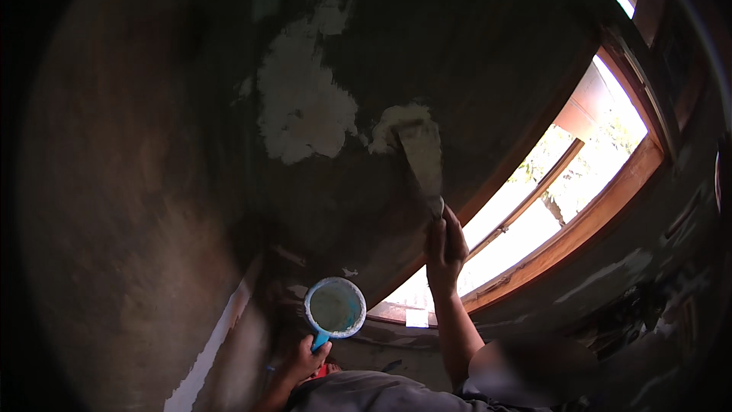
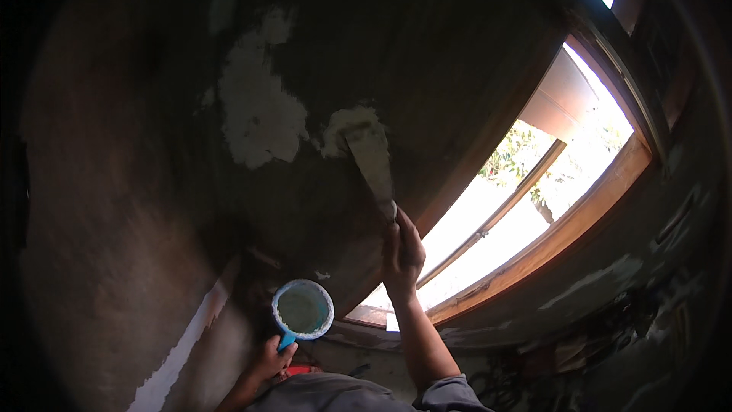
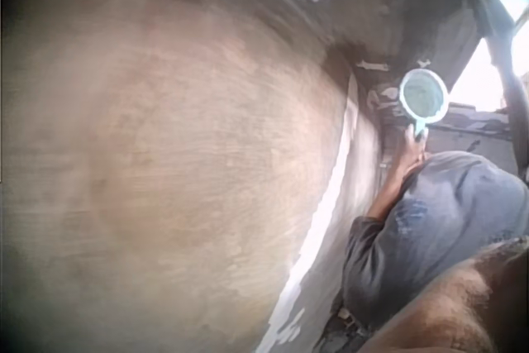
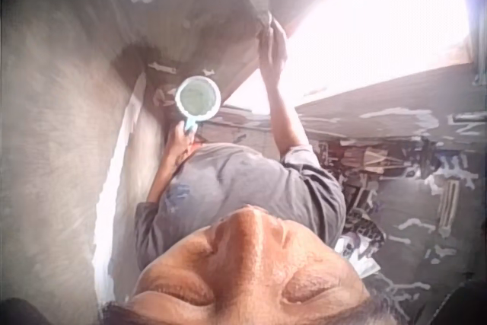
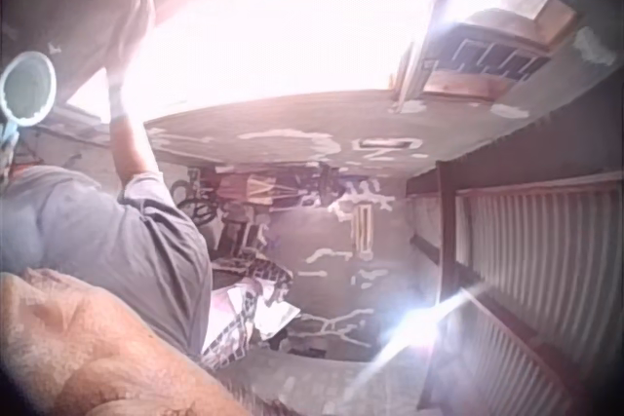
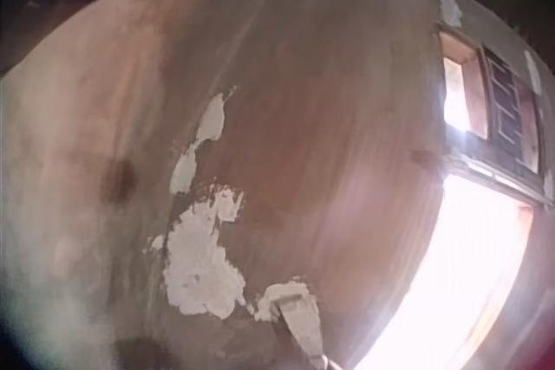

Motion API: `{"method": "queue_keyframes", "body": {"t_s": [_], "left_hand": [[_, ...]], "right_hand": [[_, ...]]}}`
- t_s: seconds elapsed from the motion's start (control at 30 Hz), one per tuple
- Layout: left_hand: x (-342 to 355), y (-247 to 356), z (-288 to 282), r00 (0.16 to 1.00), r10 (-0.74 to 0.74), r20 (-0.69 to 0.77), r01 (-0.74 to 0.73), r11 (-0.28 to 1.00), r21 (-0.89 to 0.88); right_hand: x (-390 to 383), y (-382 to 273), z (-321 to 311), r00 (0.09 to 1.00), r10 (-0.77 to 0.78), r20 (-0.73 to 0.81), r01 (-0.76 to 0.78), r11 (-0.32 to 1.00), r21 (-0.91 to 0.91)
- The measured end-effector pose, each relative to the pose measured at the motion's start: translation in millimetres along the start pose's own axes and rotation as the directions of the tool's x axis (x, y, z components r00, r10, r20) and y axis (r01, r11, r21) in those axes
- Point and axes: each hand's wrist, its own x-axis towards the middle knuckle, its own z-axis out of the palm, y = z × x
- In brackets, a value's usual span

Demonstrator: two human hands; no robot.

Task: The person applies plaster to an unfinished interior wall around a window frame using a putty knife, taking the material from a handheld bucket.

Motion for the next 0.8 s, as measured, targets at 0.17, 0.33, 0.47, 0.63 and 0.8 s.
{"method": "queue_keyframes", "body": {"t_s": [0.17,0.33,0.47,0.63,0.8], "left_hand": [[0.1,23.5,-2.4,0.998,-0.016,0.058,0.014,0.999,0.039],[-2.8,20.8,-3.1,0.996,-0.067,0.065,0.072,0.995,-0.067],[-0.4,14.0,-1.0,0.999,0.013,0.05,-0.01,0.998,-0.066],[1.4,19.3,-2.2,0.999,0.004,0.05,-0.004,1.0,-0.003],[-0.6,13.1,0.0,1.0,-0.007,0.026,0.01,0.997,-0.083]], "right_hand": [[15.8,16.6,3.3,0.998,0.062,-0.02,-0.063,0.996,-0.056],[-18.3,21.9,-14.5,0.989,0.148,-0.022,-0.146,0.988,0.057],[0.3,1.4,-5.9,0.998,0.065,0.0,-0.065,0.998,0.027],[30.1,-9.3,16.3,0.999,-0.04,0.01,0.04,0.997,-0.068],[-0.8,-0.1,8.6,0.998,-0.058,-0.036,0.055,0.995,-0.086]]}}
